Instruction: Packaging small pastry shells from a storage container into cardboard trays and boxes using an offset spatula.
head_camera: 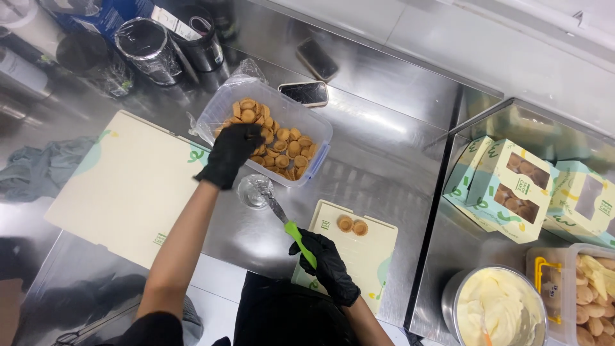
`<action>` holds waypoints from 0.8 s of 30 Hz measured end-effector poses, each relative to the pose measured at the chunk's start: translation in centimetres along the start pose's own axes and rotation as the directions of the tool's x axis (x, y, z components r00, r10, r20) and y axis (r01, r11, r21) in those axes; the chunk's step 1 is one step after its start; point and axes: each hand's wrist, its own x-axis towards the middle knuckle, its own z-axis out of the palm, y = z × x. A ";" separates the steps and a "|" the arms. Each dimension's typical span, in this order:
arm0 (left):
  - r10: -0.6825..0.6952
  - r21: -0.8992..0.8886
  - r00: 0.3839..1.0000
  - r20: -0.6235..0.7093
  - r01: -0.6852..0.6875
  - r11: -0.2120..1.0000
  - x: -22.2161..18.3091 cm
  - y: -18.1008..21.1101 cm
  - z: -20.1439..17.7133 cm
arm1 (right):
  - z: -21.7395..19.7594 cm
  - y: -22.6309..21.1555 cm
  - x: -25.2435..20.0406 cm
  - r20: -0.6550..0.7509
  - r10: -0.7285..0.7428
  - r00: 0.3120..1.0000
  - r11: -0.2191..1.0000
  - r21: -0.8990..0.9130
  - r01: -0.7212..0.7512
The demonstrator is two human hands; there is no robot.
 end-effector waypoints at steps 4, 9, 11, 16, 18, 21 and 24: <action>0.422 0.316 0.881 -0.216 -0.345 0.884 9.7 -12.0 7.1 | -0.1 0.9 -0.2 0.006 -0.015 1.000 0.999 -0.032 0.015; 0.100 0.531 0.994 -0.049 -0.059 0.845 13.3 -16.0 10.1 | -0.8 2.1 -0.2 0.036 -0.046 0.998 0.999 -0.020 0.046; 0.029 0.354 0.999 -0.030 -0.017 0.935 11.1 -11.5 7.0 | -0.3 1.4 -0.9 0.022 -0.043 0.999 0.998 -0.054 0.044; -0.254 -0.561 0.959 0.125 0.280 0.779 2.2 -0.8 -0.8 | 0.1 1.6 -1.0 0.001 -0.063 0.998 0.997 -0.043 0.063; -0.287 -0.726 0.938 0.195 0.335 0.600 -0.8 -0.3 -2.5 | 0.0 1.7 -1.0 0.010 -0.156 0.988 0.986 0.053 0.155; -0.324 -0.840 0.909 0.263 0.381 0.387 -4.7 -3.0 -2.6 | -0.6 2.2 -0.9 -0.006 -0.218 0.976 0.970 0.105 0.217; -0.373 -0.869 0.866 0.334 0.436 0.234 -7.9 -3.3 -1.7 | -0.3 1.3 -1.0 0.032 -0.258 0.966 0.960 0.119 0.253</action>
